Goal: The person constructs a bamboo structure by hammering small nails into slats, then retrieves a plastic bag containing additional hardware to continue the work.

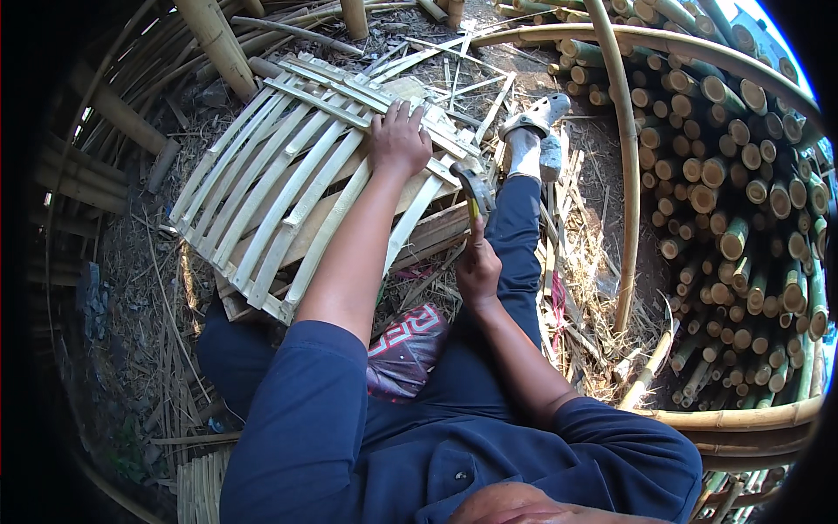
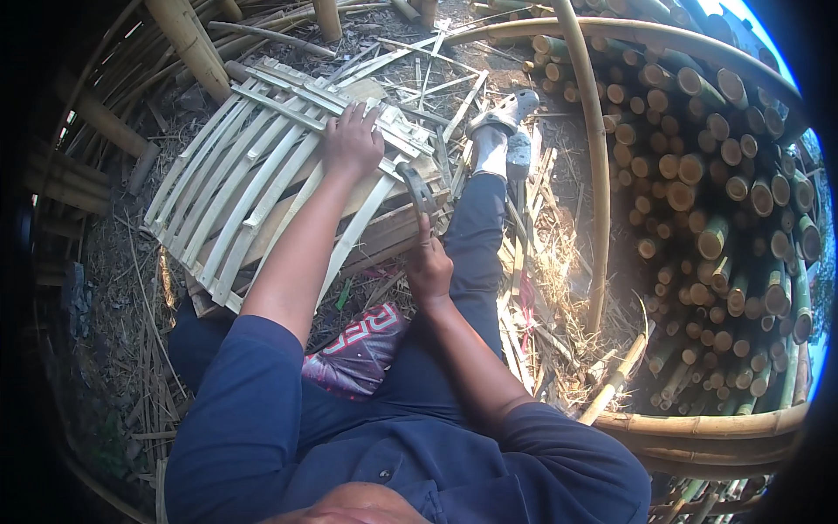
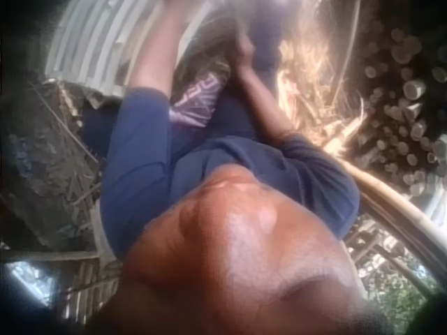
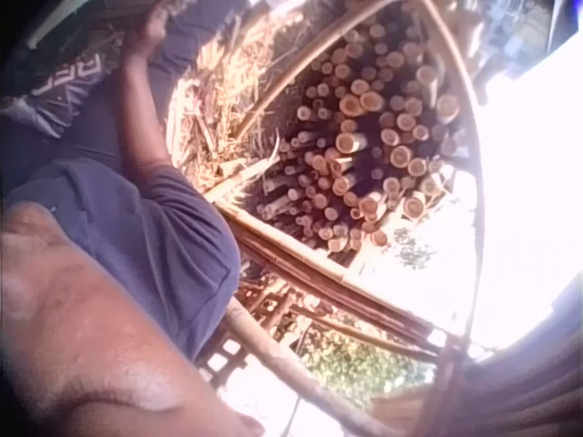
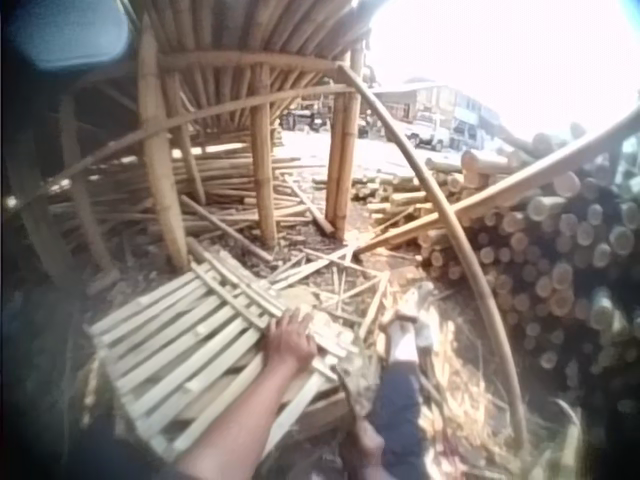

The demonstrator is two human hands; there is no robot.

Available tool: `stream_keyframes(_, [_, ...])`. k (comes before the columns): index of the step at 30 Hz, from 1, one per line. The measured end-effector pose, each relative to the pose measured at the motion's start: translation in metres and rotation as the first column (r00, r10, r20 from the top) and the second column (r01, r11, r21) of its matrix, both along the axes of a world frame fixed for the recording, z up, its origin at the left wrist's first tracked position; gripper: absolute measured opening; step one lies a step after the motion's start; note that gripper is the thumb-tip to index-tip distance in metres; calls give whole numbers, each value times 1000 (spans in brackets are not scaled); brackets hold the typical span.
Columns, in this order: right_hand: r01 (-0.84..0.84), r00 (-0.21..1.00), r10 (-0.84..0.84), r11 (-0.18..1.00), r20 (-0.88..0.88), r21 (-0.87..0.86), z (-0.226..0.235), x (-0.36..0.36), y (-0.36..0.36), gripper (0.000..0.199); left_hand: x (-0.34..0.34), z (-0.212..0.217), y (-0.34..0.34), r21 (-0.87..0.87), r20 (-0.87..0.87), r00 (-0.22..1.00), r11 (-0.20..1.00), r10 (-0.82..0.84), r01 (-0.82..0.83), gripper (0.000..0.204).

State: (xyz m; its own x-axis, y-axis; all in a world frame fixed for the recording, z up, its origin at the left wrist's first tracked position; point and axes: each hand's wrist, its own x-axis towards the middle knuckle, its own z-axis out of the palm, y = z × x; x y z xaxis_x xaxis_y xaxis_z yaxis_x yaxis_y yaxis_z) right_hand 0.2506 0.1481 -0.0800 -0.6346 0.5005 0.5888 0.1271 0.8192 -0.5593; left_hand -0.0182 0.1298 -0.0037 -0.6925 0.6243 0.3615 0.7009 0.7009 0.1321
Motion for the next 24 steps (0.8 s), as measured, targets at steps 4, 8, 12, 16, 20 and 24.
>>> stream_keyframes(4, [-14,985,28,996,-171,85,-2,-1,-3,87,-3,0,-1,23,-10,1000,1000,6,-6,54])
stream_keyframes(8, [20,1000,-19,996,-10,86,-6,0,-2,80,-2,0,-2,-5,8,1000,1000,2,-2,54])
stream_keyframes(12, [55,991,-35,986,-128,156,-10,4,-1,78,2,2,-2,3,23,1000,1000,3,-3,55])
stream_keyframes(16, [32,993,-47,991,107,133,-9,5,-3,84,2,0,-5,-13,20,1000,1000,4,-4,54])
stream_keyframes(20, [44,968,8,979,-251,201,-9,3,-5,83,0,2,-1,4,11,1000,1000,4,-4,54])
stream_keyframes(24, [85,980,-110,984,163,154,-22,4,-3,93,-1,2,-1,-36,59,998,999,11,-9,57])
